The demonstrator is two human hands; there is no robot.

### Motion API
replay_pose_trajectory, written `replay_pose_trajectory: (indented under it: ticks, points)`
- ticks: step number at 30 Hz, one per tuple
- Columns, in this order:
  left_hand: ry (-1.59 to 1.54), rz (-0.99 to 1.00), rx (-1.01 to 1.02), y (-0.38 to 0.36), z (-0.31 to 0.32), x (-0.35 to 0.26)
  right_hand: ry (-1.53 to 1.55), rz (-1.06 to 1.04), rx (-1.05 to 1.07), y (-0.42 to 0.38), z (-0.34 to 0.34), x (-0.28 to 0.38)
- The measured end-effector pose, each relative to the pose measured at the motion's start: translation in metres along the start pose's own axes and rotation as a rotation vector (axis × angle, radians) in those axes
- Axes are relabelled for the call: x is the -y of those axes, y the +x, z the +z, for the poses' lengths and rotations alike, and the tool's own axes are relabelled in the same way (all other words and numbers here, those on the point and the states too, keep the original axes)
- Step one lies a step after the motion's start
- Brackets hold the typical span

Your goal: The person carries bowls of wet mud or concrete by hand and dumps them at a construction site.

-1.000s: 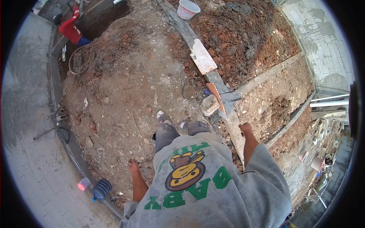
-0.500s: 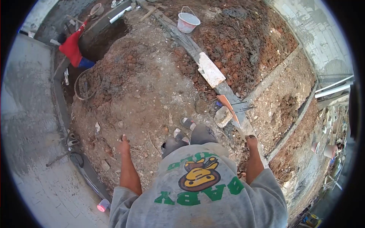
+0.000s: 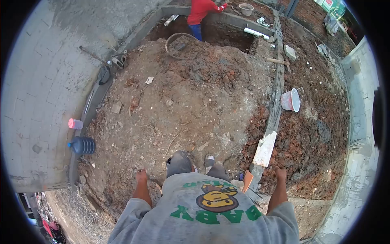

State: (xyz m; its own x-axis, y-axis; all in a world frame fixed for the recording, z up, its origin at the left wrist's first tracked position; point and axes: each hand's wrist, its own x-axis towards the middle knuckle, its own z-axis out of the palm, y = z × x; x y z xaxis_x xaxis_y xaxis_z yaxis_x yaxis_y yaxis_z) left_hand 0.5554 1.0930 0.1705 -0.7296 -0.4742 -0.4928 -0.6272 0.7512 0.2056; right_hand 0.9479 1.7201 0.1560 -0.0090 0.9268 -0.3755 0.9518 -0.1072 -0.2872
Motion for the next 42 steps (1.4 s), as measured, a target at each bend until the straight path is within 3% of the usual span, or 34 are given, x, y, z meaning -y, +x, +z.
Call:
replay_pose_trajectory:
  ticks: [1,3,5,7,9,11,12,14,16,20,23,25,26,29,33,37,38,40,42]
  points:
    - [-0.12,-0.075,-0.042,0.051,0.033,0.06,0.122,-0.056,0.005,0.038,0.01,0.012]
    - [-0.216,-0.177,-0.07,0.033,0.025,0.073,0.029,-0.086,0.038,-0.031,-0.048,0.159]
    - [-0.246,-0.184,-0.032,-0.001,0.009,0.058,0.171,-0.178,0.16,0.003,-0.01,0.197]
    - [-0.278,-0.201,0.009,0.012,0.023,0.074,0.104,-0.247,0.182,-0.009,0.027,0.255]
    - [-0.603,-0.235,-0.022,0.05,0.066,0.109,-0.098,-0.52,0.039,-0.052,0.064,0.313]
    - [-0.564,-0.243,-0.042,0.037,0.048,0.094,-0.216,-0.766,0.166,-0.074,0.117,0.347]
    - [-0.521,-0.257,-0.078,0.025,0.034,0.085,-0.258,-0.815,0.192,-0.087,0.125,0.365]
    - [-0.46,-0.312,-0.09,0.037,0.031,0.102,-0.254,-0.819,0.503,-0.138,0.151,0.406]
    - [-0.502,-0.366,0.015,0.036,-0.007,0.102,-0.118,-0.715,0.688,-0.145,0.182,0.424]
    - [-0.537,-0.497,-0.035,0.079,-0.002,0.152,-0.251,-0.757,0.644,-0.178,0.177,0.465]
    - [-0.713,-0.389,-0.176,0.092,-0.013,0.17,-0.335,-0.748,0.627,-0.158,0.186,0.472]
    - [-1.053,-0.496,-0.103,0.076,-0.055,0.15,-0.381,-0.859,0.533,-0.132,0.207,0.474]
    - [-1.06,-0.519,-0.11,0.073,-0.053,0.154,-0.287,-0.719,0.542,-0.165,0.189,0.486]
    - [-0.813,-0.51,-0.205,0.069,-0.042,0.167,-0.261,-0.675,0.56,-0.163,0.207,0.501]
    - [-0.814,-0.69,-0.12,0.07,0.014,0.197,-0.387,-0.727,0.531,-0.166,0.24,0.54]
    - [-0.834,-0.828,-0.151,0.073,-0.006,0.177,-0.57,-0.765,0.501,-0.185,0.294,0.598]
    - [-0.83,-0.841,-0.159,0.082,-0.015,0.171,-0.637,-0.859,0.462,-0.173,0.322,0.611]
    - [-1.156,-0.887,-0.234,0.102,-0.03,0.156,-0.717,-0.954,0.431,-0.164,0.377,0.646]
    - [-1.131,-0.914,-0.255,0.131,-0.046,0.142,-1.139,-1.436,0.392,-0.169,0.429,0.696]
